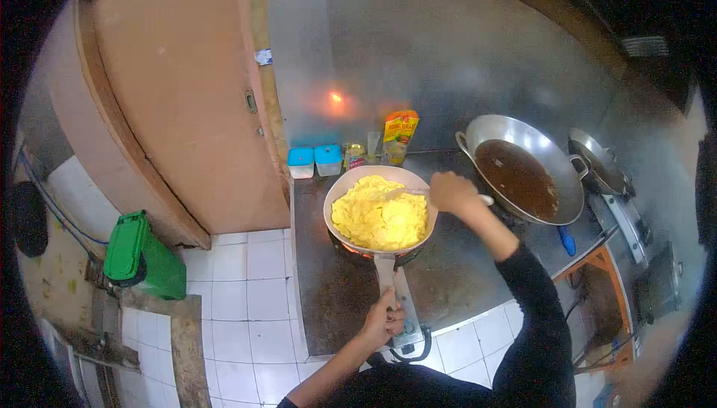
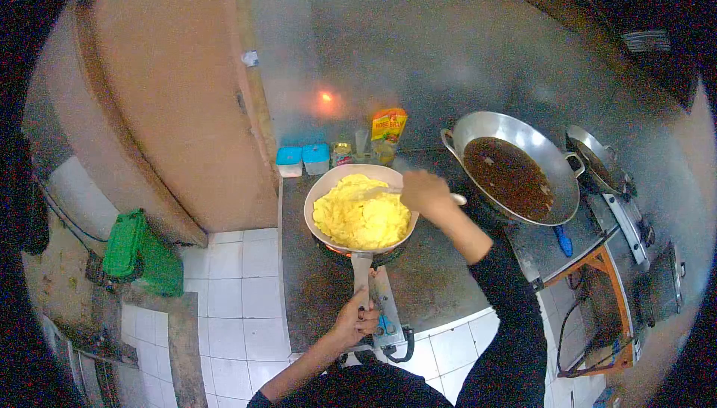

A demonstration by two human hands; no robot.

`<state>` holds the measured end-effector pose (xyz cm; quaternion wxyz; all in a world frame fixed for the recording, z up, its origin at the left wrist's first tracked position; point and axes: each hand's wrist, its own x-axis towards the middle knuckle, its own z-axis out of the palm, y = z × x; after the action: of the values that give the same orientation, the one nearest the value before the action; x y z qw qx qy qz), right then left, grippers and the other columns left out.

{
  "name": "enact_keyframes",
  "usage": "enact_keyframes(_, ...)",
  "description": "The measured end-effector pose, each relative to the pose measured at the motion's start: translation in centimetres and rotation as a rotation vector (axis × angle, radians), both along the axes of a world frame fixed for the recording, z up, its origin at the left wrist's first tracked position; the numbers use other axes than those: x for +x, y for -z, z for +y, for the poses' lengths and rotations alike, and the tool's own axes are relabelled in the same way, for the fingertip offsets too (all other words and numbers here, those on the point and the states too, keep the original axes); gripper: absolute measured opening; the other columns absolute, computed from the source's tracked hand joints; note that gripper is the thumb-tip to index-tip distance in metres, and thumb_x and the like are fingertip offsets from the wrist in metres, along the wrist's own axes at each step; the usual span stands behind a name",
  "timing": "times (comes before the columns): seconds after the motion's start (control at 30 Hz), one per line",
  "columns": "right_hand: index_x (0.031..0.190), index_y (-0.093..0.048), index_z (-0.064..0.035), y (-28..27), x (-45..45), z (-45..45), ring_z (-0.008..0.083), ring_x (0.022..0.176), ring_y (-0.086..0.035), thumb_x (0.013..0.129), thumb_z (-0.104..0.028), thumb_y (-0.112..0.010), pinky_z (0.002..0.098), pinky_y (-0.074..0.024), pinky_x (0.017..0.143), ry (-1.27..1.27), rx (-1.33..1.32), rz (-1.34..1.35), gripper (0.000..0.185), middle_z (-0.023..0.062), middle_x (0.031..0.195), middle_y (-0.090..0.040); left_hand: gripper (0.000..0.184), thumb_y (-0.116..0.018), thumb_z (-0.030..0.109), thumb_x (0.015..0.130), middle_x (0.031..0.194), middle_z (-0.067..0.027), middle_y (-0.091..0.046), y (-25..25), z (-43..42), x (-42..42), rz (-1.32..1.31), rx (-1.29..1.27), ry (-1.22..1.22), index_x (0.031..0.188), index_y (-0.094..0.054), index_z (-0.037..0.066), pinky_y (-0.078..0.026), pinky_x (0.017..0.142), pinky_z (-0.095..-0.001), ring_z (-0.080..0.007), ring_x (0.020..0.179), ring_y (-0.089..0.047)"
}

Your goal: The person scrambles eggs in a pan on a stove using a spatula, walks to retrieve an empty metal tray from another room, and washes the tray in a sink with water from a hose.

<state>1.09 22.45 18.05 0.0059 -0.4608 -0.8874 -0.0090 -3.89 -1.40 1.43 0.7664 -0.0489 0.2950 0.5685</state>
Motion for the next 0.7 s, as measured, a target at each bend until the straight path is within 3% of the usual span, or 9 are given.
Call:
enact_keyframes(0.1, 0.090, -0.060, 0.0002, -6.1, 2.4, -4.7, 0.0364, 0.087, -0.060, 0.076, -0.022, -0.051, 0.0434, -0.0482, 0.075, 0.028, -0.050, -0.105, 0.028, 0.0214, 0.093, -0.061, 0.039, -0.049, 0.048, 0.083, 0.048, 0.0057, -0.027, -0.4, 0.1, 0.6, 0.009, -0.007, -0.009, 0.073, -0.043, 0.011, -0.018, 0.034, -0.0224, -0.0066, 0.034, -0.021)
enact_keyframes(0.17, 0.089, -0.061, 0.0016, -6.9, 2.6, -5.8, 0.0356, 0.090, -0.059, 0.077, -0.027, -0.053, 0.0430, -0.0476, 0.076, 0.023, -0.093, -0.143, 0.032, 0.0233, 0.095, -0.060, 0.040, -0.049, 0.049, 0.083, 0.048, 0.0058, -0.026, -0.2, 0.5, 1.1, 0.014, -0.003, -0.011, 0.072, -0.042, 0.011, -0.018, 0.034, -0.0228, -0.0068, 0.034, -0.021)
enact_keyframes(0.23, 0.090, -0.061, -0.0015, -4.7, 2.7, -6.4, 0.0316, 0.082, -0.062, 0.073, -0.019, -0.050, 0.0425, -0.0500, 0.071, -0.093, -0.067, -0.289, 0.027, 0.0213, 0.086, -0.062, 0.040, -0.049, 0.050, 0.082, 0.047, 0.0054, -0.026, 0.7, 1.0, 1.8, -0.021, 0.015, -0.039, 0.075, -0.041, 0.011, -0.017, 0.034, -0.0239, -0.0070, 0.033, -0.020)
enact_keyframes(0.3, 0.087, -0.062, -0.0001, -0.1, 2.1, -5.8, 0.0344, 0.078, -0.063, 0.072, -0.023, -0.056, 0.0397, -0.0508, 0.067, -0.132, -0.152, -0.274, 0.028, 0.0206, 0.085, -0.062, 0.040, -0.050, 0.050, 0.081, 0.047, 0.0054, -0.026, 1.0, 1.5, 2.2, -0.037, -0.001, -0.047, 0.077, -0.040, 0.011, -0.016, 0.034, -0.0239, -0.0070, 0.033, -0.020)
enact_keyframes(0.37, 0.085, -0.062, -0.0008, 3.4, 0.9, -8.4, 0.0325, 0.072, -0.064, 0.070, -0.018, -0.055, 0.0392, -0.0514, 0.063, -0.096, -0.046, -0.106, 0.024, 0.0195, 0.081, -0.063, 0.041, -0.050, 0.051, 0.081, 0.047, 0.0054, -0.026, 0.8, 1.7, 2.6, -0.055, -0.023, -0.051, 0.079, -0.039, 0.012, -0.016, 0.033, -0.0239, -0.0070, 0.033, -0.020)
enact_keyframes(0.47, 0.084, -0.061, -0.0008, 7.3, -1.0, -10.4, 0.0329, 0.079, -0.063, 0.072, -0.016, -0.052, 0.0396, -0.0507, 0.068, -0.029, -0.043, 0.038, 0.021, 0.0205, 0.082, -0.062, 0.039, -0.050, 0.053, 0.081, 0.047, 0.0056, -0.026, 0.8, 1.5, 3.2, 0.069, -0.092, -0.090, 0.077, -0.040, 0.015, -0.015, 0.033, -0.0231, -0.0067, 0.033, -0.021)
enact_keyframes(0.7, 0.089, -0.061, -0.0025, 7.3, -2.1, -6.0, 0.0324, 0.083, -0.062, 0.075, -0.014, -0.050, 0.0398, -0.0495, 0.073, 0.210, -0.083, 0.164, 0.021, 0.0194, 0.088, -0.062, 0.040, -0.049, 0.054, 0.081, 0.047, 0.0055, -0.027, 1.3, 1.3, 3.0, -0.022, 0.005, -0.065, 0.077, -0.039, 0.015, -0.017, 0.034, -0.0230, -0.0072, 0.033, -0.022)
